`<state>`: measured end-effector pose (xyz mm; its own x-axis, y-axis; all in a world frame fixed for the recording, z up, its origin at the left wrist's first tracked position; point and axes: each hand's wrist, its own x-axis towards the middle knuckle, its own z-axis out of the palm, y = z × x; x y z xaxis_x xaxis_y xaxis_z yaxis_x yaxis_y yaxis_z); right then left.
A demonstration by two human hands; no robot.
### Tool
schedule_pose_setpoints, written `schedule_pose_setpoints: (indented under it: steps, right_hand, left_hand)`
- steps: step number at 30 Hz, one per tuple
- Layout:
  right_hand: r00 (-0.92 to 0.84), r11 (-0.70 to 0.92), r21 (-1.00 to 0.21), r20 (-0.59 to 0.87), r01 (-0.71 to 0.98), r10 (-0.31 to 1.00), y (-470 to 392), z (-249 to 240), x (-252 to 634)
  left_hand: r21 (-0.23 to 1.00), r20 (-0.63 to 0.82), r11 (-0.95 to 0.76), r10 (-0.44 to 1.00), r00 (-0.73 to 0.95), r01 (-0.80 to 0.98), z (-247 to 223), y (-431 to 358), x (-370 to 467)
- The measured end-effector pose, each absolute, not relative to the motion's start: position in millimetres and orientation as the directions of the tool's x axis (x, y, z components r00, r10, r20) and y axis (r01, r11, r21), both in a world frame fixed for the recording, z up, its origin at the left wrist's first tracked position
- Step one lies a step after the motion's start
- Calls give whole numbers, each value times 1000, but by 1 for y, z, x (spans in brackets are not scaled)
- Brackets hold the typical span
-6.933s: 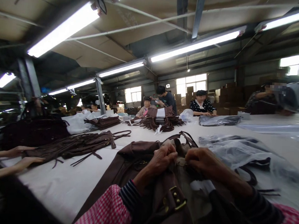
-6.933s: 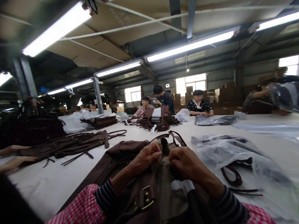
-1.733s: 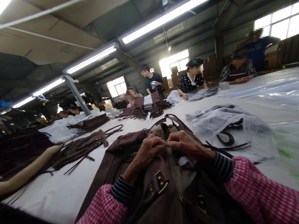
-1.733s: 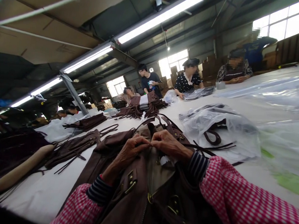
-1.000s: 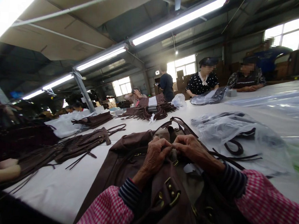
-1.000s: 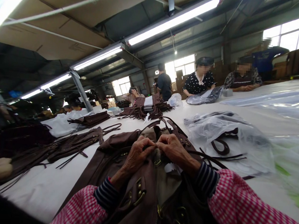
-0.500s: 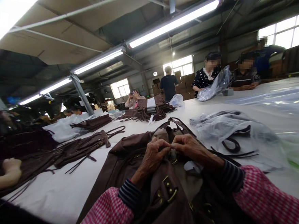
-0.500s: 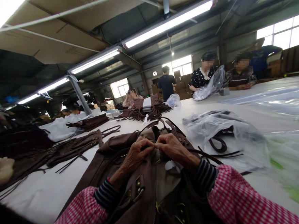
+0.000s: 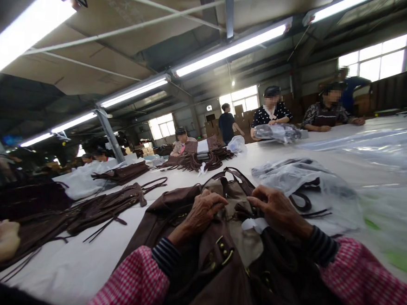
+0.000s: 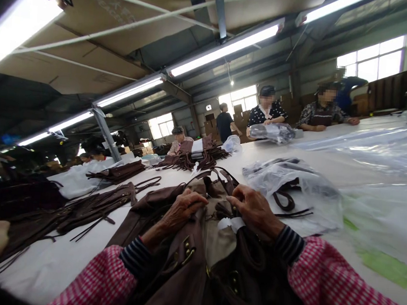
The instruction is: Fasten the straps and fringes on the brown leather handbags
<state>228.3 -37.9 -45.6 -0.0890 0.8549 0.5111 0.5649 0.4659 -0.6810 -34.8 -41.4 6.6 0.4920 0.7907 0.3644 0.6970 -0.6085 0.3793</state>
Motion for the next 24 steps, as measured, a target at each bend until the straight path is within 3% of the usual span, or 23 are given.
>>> schedule_pose_setpoints:
  steps: [4, 6, 10, 14, 19, 24]
  right_hand:
    - [-61, 456, -507, 617, 732, 784, -53, -48, 223]
    - [-107, 427, -441, 586, 789, 803, -60, -43, 226]
    - [-244, 404, -389, 400, 828, 884, -72, -32, 234]
    - [-426, 505, -389, 274, 770, 862, -82, -32, 233]
    - [-417, 496, -327, 284, 804, 863, -89, -36, 230]
    - [-504, 602, -394, 330, 695, 798, -73, -9, 231]
  left_hand:
    - [62, 227, -752, 650, 725, 656, 42, -76, -42]
    - [-21, 143, -797, 595, 791, 603, 53, -98, -41]
    - [10, 105, -796, 602, 791, 605, 49, -124, -35]
    - [49, 237, -779, 617, 750, 625, 38, -116, -33]
    - [-57, 427, -777, 548, 719, 627, 57, -106, -46]
    - [-56, 473, -768, 542, 695, 637, 68, -109, -46]
